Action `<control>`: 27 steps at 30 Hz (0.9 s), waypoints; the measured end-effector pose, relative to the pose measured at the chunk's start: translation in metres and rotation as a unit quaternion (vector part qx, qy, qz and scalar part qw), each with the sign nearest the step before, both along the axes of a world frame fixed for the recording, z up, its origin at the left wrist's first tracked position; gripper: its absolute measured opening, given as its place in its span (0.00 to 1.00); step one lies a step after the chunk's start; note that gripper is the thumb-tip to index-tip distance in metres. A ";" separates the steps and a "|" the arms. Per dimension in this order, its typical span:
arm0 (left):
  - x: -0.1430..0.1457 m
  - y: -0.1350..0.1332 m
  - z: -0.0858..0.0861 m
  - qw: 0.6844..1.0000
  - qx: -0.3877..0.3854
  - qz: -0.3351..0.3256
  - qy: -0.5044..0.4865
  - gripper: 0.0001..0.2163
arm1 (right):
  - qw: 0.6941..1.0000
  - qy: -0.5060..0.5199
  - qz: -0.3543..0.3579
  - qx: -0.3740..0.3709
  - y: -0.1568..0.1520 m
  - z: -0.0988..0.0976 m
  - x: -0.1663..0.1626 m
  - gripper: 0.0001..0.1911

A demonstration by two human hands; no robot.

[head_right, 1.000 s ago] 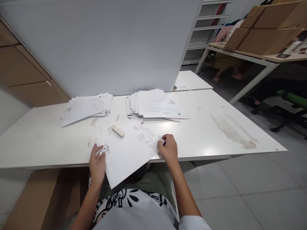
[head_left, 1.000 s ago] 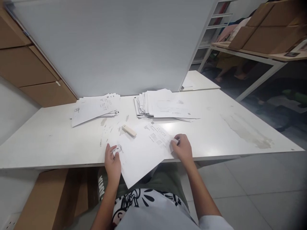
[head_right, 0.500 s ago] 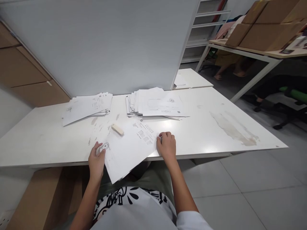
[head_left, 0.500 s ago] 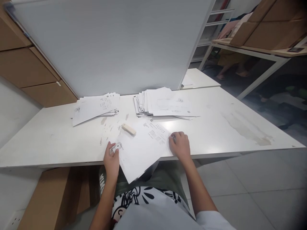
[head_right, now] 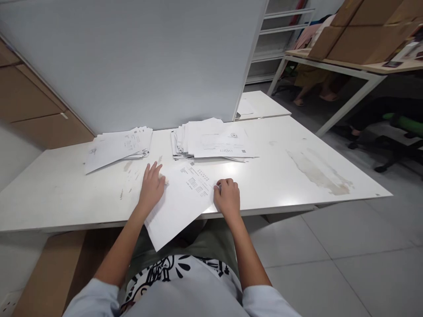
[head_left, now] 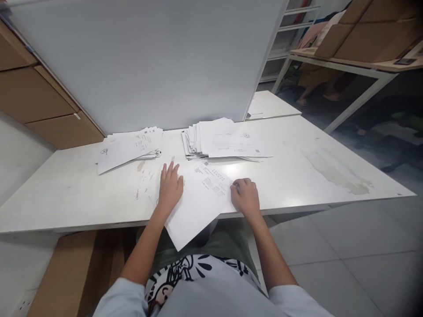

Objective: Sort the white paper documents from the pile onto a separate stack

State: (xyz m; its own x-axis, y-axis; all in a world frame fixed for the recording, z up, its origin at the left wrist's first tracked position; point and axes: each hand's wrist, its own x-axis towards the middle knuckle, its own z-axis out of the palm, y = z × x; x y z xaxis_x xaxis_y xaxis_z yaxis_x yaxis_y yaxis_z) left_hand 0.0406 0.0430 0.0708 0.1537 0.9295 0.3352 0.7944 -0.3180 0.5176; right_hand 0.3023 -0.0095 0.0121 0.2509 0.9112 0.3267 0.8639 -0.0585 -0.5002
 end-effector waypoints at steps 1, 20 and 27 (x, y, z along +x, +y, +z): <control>0.002 0.016 -0.002 1.000 -0.016 0.003 0.021 0.22 | 1.000 0.000 0.002 -0.001 0.000 0.000 0.000 0.08; 0.001 0.053 -0.030 1.000 -0.016 -0.001 0.015 0.15 | 0.982 0.074 0.098 0.143 -0.033 0.006 -0.009 0.14; -0.003 0.056 -0.018 0.988 0.024 0.001 -0.156 0.16 | 0.970 -0.069 0.233 0.023 -0.095 -0.013 -0.064 0.30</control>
